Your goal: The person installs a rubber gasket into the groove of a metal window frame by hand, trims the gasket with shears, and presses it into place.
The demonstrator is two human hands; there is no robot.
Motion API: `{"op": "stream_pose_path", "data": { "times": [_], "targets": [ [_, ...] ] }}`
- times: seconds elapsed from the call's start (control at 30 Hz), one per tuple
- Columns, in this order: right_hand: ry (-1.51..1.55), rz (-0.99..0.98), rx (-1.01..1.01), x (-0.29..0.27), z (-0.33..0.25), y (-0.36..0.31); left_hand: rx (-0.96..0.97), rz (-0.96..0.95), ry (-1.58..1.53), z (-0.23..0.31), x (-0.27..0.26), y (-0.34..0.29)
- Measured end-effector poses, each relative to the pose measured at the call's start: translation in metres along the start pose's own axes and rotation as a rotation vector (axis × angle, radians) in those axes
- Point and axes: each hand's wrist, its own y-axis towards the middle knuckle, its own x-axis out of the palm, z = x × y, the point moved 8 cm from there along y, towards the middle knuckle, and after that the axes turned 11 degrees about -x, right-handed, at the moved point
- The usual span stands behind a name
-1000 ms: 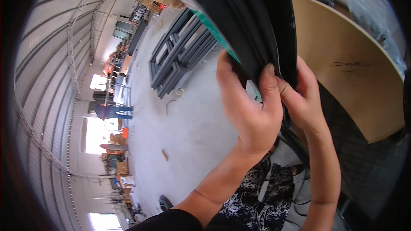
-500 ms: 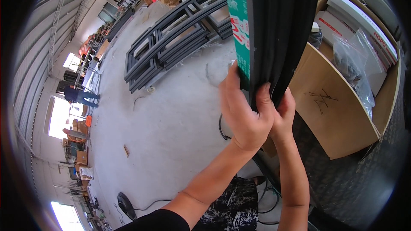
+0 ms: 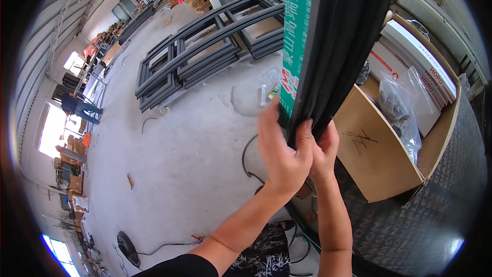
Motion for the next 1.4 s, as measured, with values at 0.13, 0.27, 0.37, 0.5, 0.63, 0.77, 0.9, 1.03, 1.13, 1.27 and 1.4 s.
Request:
{"op": "stream_pose_path", "data": {
  "times": [0.13,0.27,0.37,0.5,0.63,0.77,0.9,1.03,1.13,1.27,1.4],
  "targets": [
    [0.008,0.014,-0.014,0.003,0.000,-0.002,0.035,0.052,0.021,0.006,-0.002,-0.001],
    [0.045,-0.041,0.023,0.004,-0.010,0.007,-0.030,-0.060,-0.050,0.012,-0.005,0.006],
    [0.139,-0.071,0.061,0.005,-0.017,0.017,0.065,-0.027,0.008,0.029,-0.010,0.014],
    [-0.019,-0.056,-0.015,0.006,-0.022,0.018,0.027,-0.033,-0.033,0.030,-0.009,0.021],
    [0.015,-0.007,0.000,0.007,-0.016,0.017,0.051,0.023,-0.007,0.032,-0.006,0.019],
    [0.055,-0.037,0.006,0.008,-0.021,0.020,0.053,0.035,-0.021,0.035,-0.008,0.020],
    [0.171,-0.018,0.060,0.011,-0.026,0.022,-0.013,-0.036,-0.046,0.035,-0.009,0.024],
    [0.029,-0.001,-0.001,0.012,-0.027,0.023,0.017,0.024,-0.061,0.036,-0.006,0.026],
    [-0.043,0.033,-0.067,0.011,-0.027,0.023,0.020,0.056,-0.054,0.035,-0.005,0.023],
    [0.008,-0.077,0.013,0.008,-0.022,0.018,-0.069,-0.050,-0.092,0.021,-0.005,0.022],
    [-0.047,-0.114,0.284,-0.002,0.008,-0.015,0.022,-0.144,0.014,0.011,-0.008,0.008]
  ]
}}
